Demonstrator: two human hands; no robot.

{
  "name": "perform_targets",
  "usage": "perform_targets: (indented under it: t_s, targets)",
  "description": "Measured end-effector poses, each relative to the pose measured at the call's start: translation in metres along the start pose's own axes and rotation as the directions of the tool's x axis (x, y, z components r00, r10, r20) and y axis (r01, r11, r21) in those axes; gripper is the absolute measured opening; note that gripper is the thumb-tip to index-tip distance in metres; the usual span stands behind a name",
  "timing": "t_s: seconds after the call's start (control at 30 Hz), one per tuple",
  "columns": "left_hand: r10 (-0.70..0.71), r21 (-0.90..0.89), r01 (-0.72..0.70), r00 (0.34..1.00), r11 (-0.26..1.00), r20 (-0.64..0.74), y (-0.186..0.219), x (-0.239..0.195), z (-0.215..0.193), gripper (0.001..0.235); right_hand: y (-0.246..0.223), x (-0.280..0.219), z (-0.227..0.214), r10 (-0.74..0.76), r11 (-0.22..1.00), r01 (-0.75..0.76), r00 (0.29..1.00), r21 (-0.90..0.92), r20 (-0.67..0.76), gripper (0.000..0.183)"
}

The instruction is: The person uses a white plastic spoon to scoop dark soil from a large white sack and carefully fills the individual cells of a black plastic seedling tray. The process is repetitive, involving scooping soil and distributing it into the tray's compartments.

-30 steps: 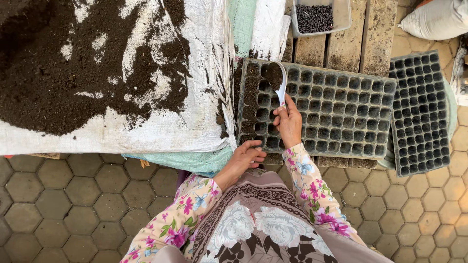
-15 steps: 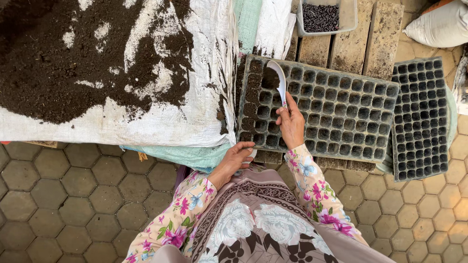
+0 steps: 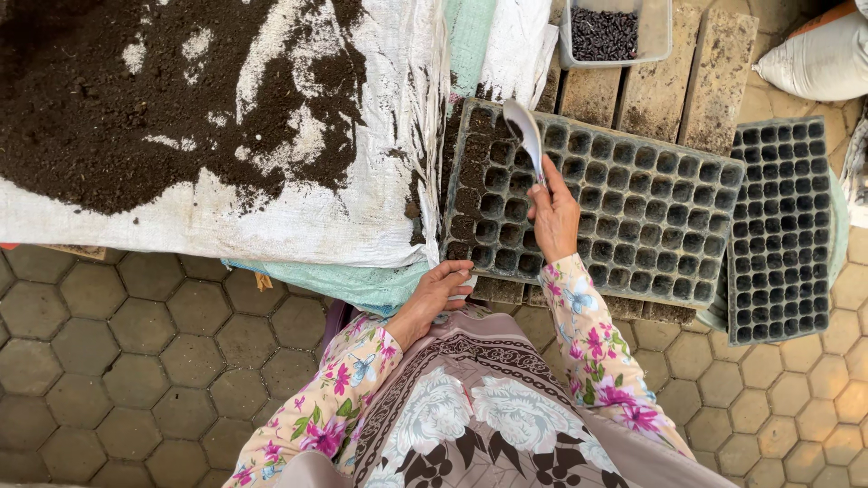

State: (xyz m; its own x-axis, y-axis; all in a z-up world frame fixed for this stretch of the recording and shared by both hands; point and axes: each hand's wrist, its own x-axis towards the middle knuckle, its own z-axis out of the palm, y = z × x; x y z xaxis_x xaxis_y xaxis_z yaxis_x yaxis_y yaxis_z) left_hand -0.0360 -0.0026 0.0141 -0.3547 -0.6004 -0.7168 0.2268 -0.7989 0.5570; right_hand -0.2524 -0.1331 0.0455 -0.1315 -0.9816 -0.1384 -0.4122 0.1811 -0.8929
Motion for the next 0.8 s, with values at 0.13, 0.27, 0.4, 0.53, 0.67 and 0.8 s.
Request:
perform_targets:
  t_s: [0.13,0.27,0.4,0.53,0.67,0.8]
  targets:
    - [-0.051,0.001,0.051,0.999,0.999,-0.002,0.010,-0.007,0.002,0.037,-0.006,-0.002,0.003,0.018,0.991,-0.019,1.000,0.130,0.012,0.051]
    - [0.019,-0.116,-0.004,0.992,0.993,0.126,0.034,-0.016,-0.013,0.043,-0.042,-0.001,0.043,0.051,0.939,-0.087,0.992,0.333,0.115,0.051]
    - [0.362,-0.368,-0.368,0.928,0.854,-0.089,0.098,0.010,-0.070,0.049,-0.092,0.012,0.128,-0.050,0.934,-0.081,0.935,0.349,0.352,0.050]
    - [0.410,-0.384,-0.615,0.767,0.688,-0.494,0.173,0.047,-0.164,0.040,-0.122,0.044,0.246,-0.167,0.946,0.002,0.860,0.325,0.482,0.049]
    - [0.438,-0.464,-0.695,0.712,0.549,-0.549,0.214,0.087,-0.251,0.043,-0.143,0.091,0.366,-0.539,0.822,0.566,0.737,0.061,0.408,0.036]
    - [0.465,-0.526,-0.730,0.684,0.438,-0.562,0.253,0.120,-0.329,0.039,-0.164,0.142,0.466,-0.440,0.855,0.511,0.803,-0.086,0.402,0.037]
